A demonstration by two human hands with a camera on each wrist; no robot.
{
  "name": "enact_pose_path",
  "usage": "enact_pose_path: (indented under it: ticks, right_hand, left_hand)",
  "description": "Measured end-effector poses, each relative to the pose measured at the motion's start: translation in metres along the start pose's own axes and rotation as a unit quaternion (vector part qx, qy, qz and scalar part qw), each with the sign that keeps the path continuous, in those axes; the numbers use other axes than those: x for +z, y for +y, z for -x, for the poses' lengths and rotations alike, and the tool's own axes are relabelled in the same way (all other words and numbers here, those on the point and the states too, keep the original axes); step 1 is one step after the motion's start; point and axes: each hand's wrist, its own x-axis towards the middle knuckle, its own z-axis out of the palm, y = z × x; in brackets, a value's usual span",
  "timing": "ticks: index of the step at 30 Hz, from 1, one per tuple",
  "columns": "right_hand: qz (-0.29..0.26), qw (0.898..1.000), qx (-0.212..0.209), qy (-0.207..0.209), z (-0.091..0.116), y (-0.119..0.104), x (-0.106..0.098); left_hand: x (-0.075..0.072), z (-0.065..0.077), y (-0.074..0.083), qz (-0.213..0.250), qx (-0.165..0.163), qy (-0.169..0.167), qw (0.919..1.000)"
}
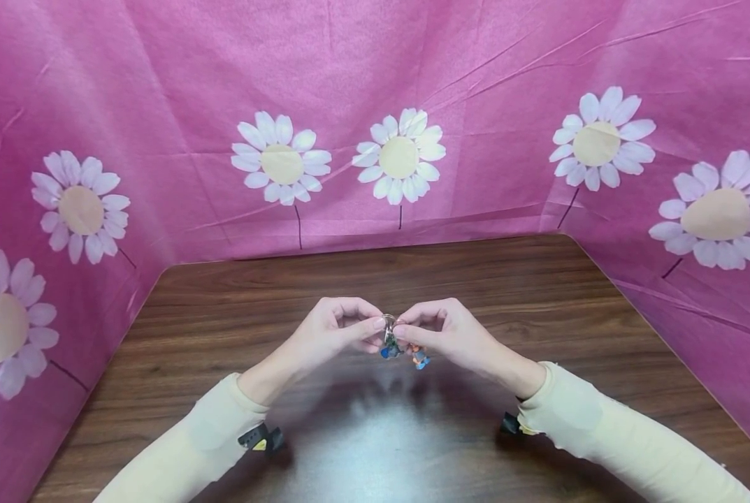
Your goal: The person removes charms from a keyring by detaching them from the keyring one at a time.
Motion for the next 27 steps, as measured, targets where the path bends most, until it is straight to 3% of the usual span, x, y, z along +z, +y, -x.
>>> enact_pose_path:
  ticks: [8,17,20,27]
  right_hand:
    - [0.054,0.998,0.020,0.008,-0.0019,-0.0019,-0.0036]
    - [0.097,0.995,0.022,-0.017,-0.0030,-0.0054,-0.0057]
    - [0.092,0.995,0.026,-0.027,-0.0031,-0.0048,-0.0077]
    - [0.085,0.996,0.026,-0.014,-0.0043,-0.0031,-0.0092]
  left_hand:
    - [-0.0072,-0.0025,0.0032,-0.087,-0.012,-0.025,0.9958]
    - [-0.0075,-0.0042,0.0032,-0.199,-0.003,-0.056,0.9785]
    - [-0.0066,-0.0041,0.0022,-0.204,-0.004,-0.056,0.9773]
    - [-0.0052,-0.0017,0.0036,-0.153,-0.005,-0.026,0.9879]
